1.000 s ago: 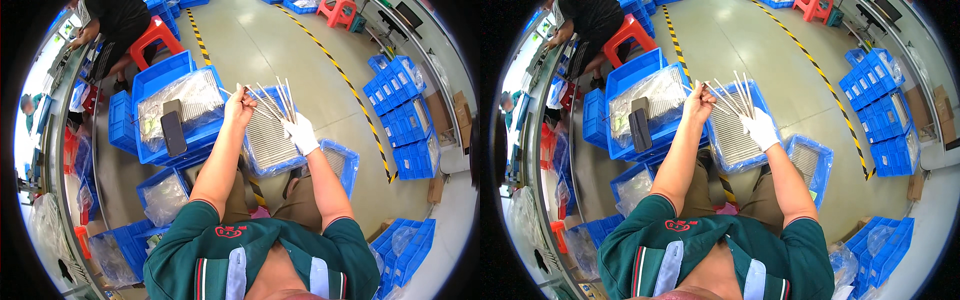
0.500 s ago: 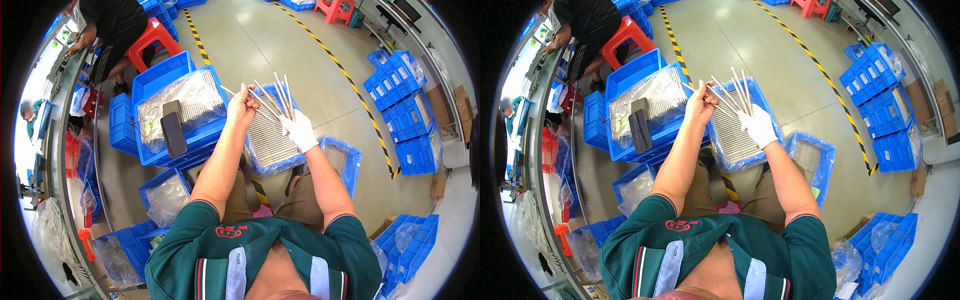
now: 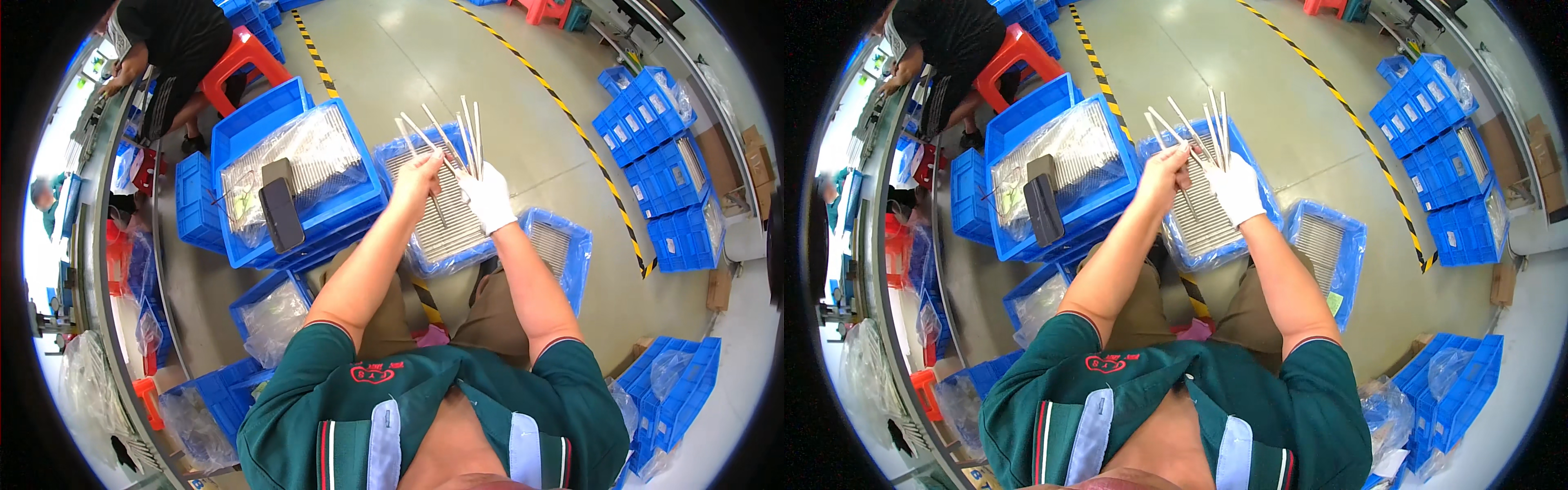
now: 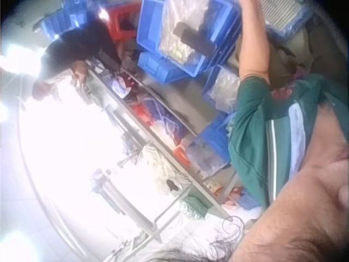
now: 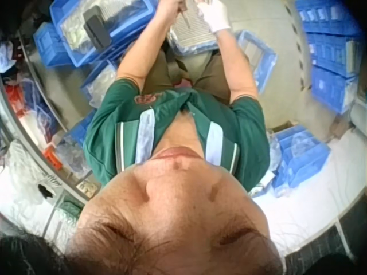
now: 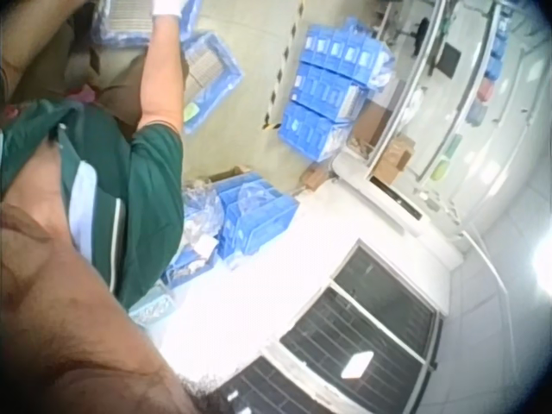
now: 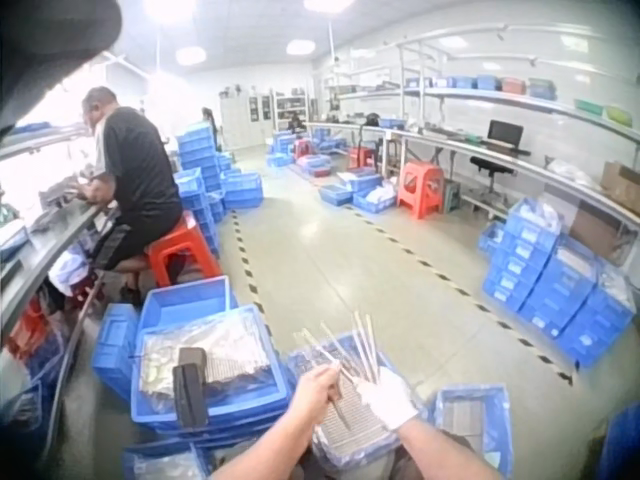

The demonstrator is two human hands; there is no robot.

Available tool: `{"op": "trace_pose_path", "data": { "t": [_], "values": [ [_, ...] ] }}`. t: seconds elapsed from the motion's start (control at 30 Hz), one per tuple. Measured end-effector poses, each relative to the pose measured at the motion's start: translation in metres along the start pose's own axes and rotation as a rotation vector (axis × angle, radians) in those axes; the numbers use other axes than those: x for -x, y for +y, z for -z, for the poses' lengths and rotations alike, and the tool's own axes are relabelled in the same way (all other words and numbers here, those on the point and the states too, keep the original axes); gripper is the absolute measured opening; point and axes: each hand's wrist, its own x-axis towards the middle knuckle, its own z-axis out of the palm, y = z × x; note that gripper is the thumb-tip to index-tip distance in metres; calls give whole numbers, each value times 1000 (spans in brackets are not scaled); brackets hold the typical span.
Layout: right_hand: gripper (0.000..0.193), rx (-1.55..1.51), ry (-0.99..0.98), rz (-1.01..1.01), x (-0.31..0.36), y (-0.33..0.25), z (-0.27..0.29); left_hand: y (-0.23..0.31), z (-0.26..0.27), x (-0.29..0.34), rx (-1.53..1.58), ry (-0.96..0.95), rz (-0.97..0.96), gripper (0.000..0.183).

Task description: The person sits on the floor and repeatedly picks up bundles of long, thin metal rods from a blue plastic crate. They separate the rods, hold them in their hands, and then place them back into the crate. This process is repeated continuously throughout the video.

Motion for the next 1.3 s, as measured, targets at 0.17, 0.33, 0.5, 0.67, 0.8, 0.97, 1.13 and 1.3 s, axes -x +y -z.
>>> {"op": "trace_pose_path", "data": {
  "t": [0.17, 0.33, 0.5, 0.67, 0.8, 0.97, 1.13, 1.3],
  "values": [
    [19, -265, -5, -95, -1, -8, -9, -11, -27, 17, 192, -4, 19, 19],
    [19, 200, 154, 131, -15, 1, -1, -8, -15, 9, 180, -54, -20, 16],
    [17, -71, 159, -45, -29, -11, 7, -9, -14, 22, -43, -288, 89, 19],
    [15, -286, 51, -265, -25, -25, 14, -31, -15, 22, -183, -364, 155, 28],
    [19, -440, 411, -97, -60, -11, 54, -35, -26, 46, -280, -603, 303, 29],
    [19, -439, 297, -223, -49, -17, 83, -10, 5, 21, 150, -614, 318, 24],
    [18, -302, 0, -239, -25, -13, 30, -13, 0, 4, 495, -672, 248, 25],
    [23, -36, -201, -93, -22, 0, 11, -18, -5, 16, 339, -732, 302, 27]
  ]
}}
